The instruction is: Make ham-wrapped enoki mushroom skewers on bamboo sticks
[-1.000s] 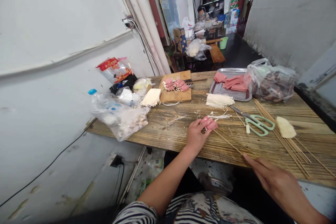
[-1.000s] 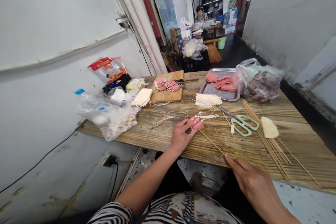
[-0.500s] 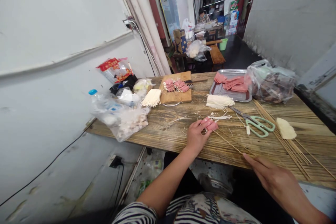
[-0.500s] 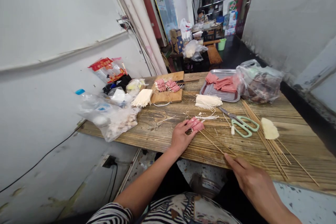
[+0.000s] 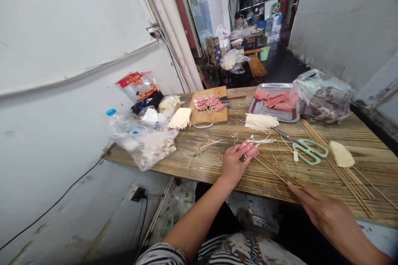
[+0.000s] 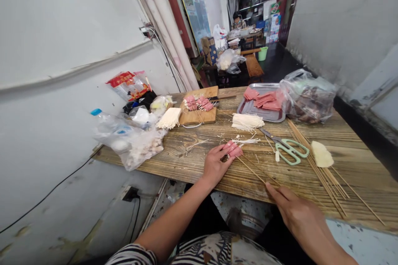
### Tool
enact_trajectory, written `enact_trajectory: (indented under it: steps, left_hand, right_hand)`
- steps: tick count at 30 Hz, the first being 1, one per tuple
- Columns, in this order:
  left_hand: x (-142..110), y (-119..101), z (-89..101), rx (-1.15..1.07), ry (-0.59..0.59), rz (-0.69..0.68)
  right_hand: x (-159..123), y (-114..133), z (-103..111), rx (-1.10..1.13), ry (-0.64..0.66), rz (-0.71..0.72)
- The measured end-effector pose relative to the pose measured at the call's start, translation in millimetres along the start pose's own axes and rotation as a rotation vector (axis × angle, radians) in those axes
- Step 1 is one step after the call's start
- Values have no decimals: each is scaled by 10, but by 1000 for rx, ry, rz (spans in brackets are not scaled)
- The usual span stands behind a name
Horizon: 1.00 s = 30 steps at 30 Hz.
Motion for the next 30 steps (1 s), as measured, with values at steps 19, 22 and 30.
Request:
enact_trajectory:
  steps: [19, 22, 30]
  left_hand:
    - [9, 17, -49, 1, 23, -13]
    - [12, -7, -34, -14, 17, -21]
    - [17, -10, -36, -11, 38, 1]
  right_hand:
    - [133, -30, -108, 36, 50, 30]
    - [158, -41, -123, 41, 56, 23]
    - [202, -76, -190, 110, 73, 4]
Point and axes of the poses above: each hand's wrist, its own x-axis towards the middle knuckle, its own z-axis out of the back of the hand, y = z × x, the point moved 9 cm from there along x, towards the middle knuckle, and after that the axes turned 8 degrees about z, right-handed, at the moved point
